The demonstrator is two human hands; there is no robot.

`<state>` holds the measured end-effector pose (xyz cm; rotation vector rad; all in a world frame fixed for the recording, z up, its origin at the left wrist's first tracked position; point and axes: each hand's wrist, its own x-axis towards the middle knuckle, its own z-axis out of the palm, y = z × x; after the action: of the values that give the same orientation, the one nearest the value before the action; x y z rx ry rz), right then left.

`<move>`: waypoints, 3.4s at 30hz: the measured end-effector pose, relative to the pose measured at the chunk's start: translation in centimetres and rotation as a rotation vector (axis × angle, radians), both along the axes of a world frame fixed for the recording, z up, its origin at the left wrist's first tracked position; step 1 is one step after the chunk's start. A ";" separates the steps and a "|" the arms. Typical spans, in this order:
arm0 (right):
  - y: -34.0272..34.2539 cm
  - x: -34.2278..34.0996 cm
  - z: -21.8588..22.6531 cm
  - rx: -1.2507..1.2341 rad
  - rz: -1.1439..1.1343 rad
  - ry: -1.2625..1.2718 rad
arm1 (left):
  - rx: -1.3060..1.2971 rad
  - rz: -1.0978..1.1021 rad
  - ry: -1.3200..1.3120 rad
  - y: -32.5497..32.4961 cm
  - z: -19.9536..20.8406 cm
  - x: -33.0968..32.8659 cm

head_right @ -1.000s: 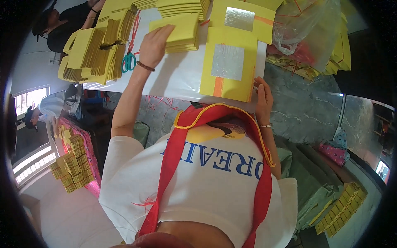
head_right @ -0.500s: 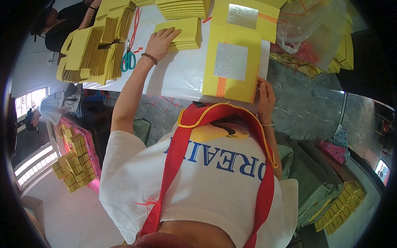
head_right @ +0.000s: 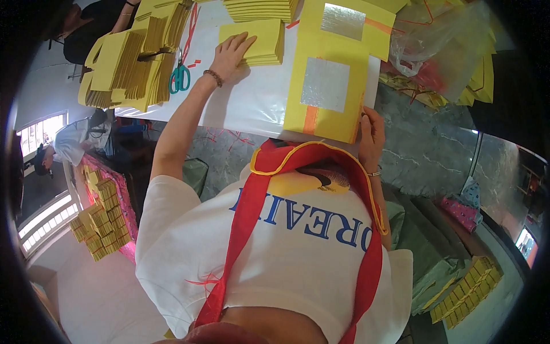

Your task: Manually folding yellow paper sheets with foil patches into stacks.

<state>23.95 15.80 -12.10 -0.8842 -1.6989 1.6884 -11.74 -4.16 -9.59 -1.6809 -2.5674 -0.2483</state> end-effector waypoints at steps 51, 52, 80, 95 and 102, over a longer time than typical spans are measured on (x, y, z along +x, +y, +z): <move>-0.1 -0.6 1.8 0.119 0.202 0.057 | 0.014 -0.163 -1.099 4.2 5.3 14.0; 0.0 -0.6 1.7 0.158 0.210 0.049 | -0.004 -0.163 -1.109 4.3 5.5 13.9; 0.6 -0.7 1.6 0.369 0.265 -0.048 | -0.188 -0.210 -1.199 4.8 5.8 12.6; 2.3 -0.8 2.2 0.284 0.355 -0.052 | 0.118 -0.284 -0.044 3.8 4.0 12.8; 1.8 -1.1 5.5 0.926 0.340 -0.175 | 0.190 -0.453 -0.075 2.9 5.3 13.4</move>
<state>22.83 17.61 -6.60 -0.3034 -2.5058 0.7971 1.65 -1.29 -4.33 -2.1843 -2.0910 -0.5661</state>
